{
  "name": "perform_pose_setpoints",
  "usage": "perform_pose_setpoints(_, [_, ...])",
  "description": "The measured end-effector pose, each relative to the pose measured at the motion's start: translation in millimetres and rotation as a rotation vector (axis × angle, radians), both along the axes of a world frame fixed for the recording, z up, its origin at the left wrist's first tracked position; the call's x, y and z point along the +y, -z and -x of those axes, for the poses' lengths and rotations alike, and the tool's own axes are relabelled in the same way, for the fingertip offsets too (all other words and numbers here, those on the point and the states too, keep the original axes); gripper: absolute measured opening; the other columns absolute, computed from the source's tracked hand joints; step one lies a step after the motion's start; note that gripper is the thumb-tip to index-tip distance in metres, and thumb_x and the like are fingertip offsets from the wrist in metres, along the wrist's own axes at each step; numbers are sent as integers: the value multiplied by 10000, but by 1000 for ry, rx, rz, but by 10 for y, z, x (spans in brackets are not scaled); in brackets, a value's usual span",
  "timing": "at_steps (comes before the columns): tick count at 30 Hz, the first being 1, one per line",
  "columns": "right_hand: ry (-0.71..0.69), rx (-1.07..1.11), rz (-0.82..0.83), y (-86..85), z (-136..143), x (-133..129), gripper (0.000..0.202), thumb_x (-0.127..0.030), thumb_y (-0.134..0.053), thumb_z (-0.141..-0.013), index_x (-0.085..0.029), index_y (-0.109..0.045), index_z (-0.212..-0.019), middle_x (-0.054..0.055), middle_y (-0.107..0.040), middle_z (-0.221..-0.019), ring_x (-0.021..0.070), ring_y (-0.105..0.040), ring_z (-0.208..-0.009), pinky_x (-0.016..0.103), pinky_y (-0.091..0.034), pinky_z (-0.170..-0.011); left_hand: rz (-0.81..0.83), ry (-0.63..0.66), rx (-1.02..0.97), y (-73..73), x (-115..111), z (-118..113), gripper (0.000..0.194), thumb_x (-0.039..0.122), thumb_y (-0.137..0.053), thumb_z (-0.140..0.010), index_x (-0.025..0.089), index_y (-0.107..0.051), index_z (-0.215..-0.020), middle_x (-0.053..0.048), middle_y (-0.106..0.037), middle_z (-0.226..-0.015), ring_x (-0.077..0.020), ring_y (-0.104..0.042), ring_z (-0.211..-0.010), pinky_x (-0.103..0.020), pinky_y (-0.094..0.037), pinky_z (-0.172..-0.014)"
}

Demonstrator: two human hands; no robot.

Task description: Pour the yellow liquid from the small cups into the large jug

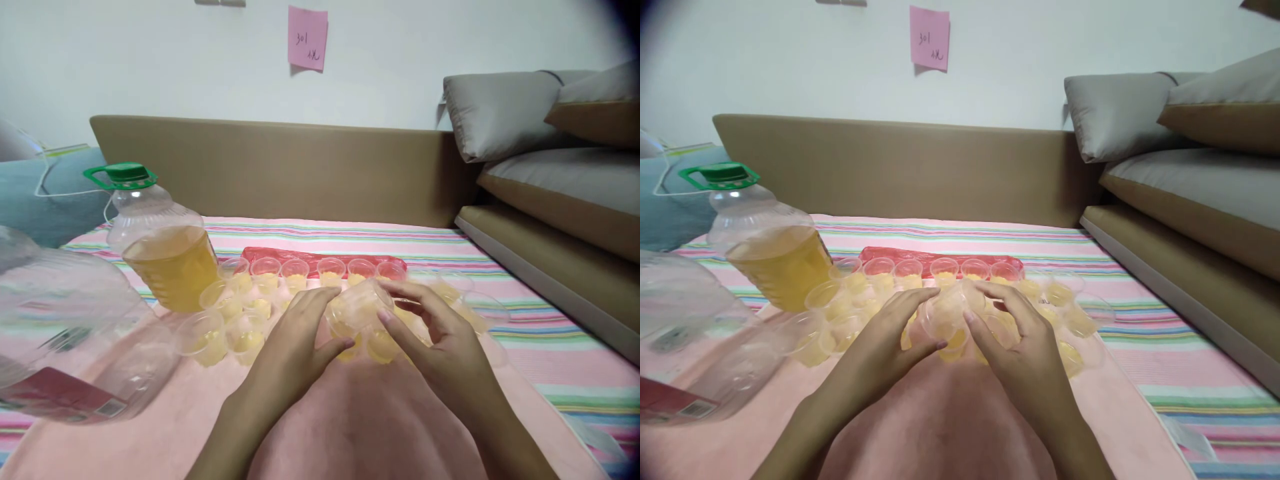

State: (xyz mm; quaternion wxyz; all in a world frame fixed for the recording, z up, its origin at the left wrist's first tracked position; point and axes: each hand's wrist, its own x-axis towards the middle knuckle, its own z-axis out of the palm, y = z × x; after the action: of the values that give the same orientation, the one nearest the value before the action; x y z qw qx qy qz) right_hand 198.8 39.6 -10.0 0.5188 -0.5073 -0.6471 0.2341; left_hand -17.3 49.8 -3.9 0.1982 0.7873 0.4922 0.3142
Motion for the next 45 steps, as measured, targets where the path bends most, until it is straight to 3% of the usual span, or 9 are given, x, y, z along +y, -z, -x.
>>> perform_pose_setpoints(2, [4, 38, -27, 5, 2, 1, 486, -450, -732, -919, -370, -592, -1378, 61, -691, -1358, 299, -645, -1281, 562, -534, -1066, -9, 2, -5, 2, 1, 0, 522, 332, -738, -932, 287, -527, -1408, -52, -619, -1472, -292, -560, -1378, -518, -474, -1150])
perform_pose_setpoints(5, [1, -10, -23, 13, 3, 1, 356, -449, -721, -925, -344, -668, -1261, 63, -705, -1329, 306, -654, -1264, 570, -530, -1072, -11, -2, 2, 14, 7, 2, 524, 334, -743, -929, 281, -531, -1405, -56, -623, -1469, -294, -561, -1376, -520, -476, -1149])
perform_pose_setpoints(9, [16, 28, -28, 17, 7, -3, 466, -443, -740, -912, -360, -596, -1348, 63, -699, -1337, 297, -655, -1264, 556, -538, -1063, 2, -6, 8, 19, 15, 5, 533, 343, -742, -927, 277, -529, -1411, -55, -624, -1464, -296, -565, -1372, -516, -479, -1148])
perform_pose_setpoints(18, [24, -4, 23, -16, 30, -20, 321, -472, -733, -911, -351, -682, -1203, 41, -715, -1296, 291, -654, -1248, 551, -512, -1076, 39, -5, 4, 19, -6, 2, 518, 361, -730, -934, 285, -540, -1410, -45, -626, -1468, -293, -567, -1377, -525, -476, -1155])
perform_pose_setpoints(23, [49, 83, 39, 19, 36, 10, 602, -494, -757, -886, -401, -515, -1429, 57, -699, -1325, 292, -643, -1277, 568, -494, -1085, 77, 5, -2, -10, -18, 21, 543, 395, -717, -944, 299, -532, -1446, -36, -595, -1521, -290, -538, -1423, -515, -452, -1191])
perform_pose_setpoints(28, [63, 122, 71, 16, 43, 25, 628, -520, -766, -873, -366, -514, -1427, 72, -731, -1258, 306, -659, -1249, 590, -461, -1105, 141, -26, 1, -76, -48, 35, 617, 450, -711, -945, 292, -493, -1500, -21, -549, -1575, -269, -488, -1474, -494, -403, -1241])
perform_pose_setpoints(34, [86, 159, 18, -41, 48, -25, 636, -512, -668, -954, -362, -403, -1512, 96, -648, -1388, 286, -615, -1308, 527, -507, -1074, 144, -31, -10, -85, -39, 40, 608, 475, -713, -938, 338, -505, -1492, 15, -546, -1576, -261, -480, -1478, -485, -385, -1254])
perform_pose_setpoints(39, [56, -33, -41, -43, 38, -23, 334, -527, -574, -1003, -346, -657, -1271, 70, -627, -1385, 298, -562, -1345, 532, -483, -1098, 137, -24, -7, -68, -25, 56, 595, 469, -701, -947, 333, -507, -1492, 6, -549, -1574, -264, -480, -1477, -491, -386, -1252])
perform_pose_setpoints(45, [65, -62, -54, -42, 32, -42, 368, -549, -504, -1034, -381, -657, -1324, 40, -613, -1414, 284, -538, -1361, 548, -438, -1138, 130, -17, -5, -65, -31, 61, 598, 460, -702, -949, 334, -497, -1497, 9, -547, -1573, -256, -481, -1476, -481, -391, -1251])
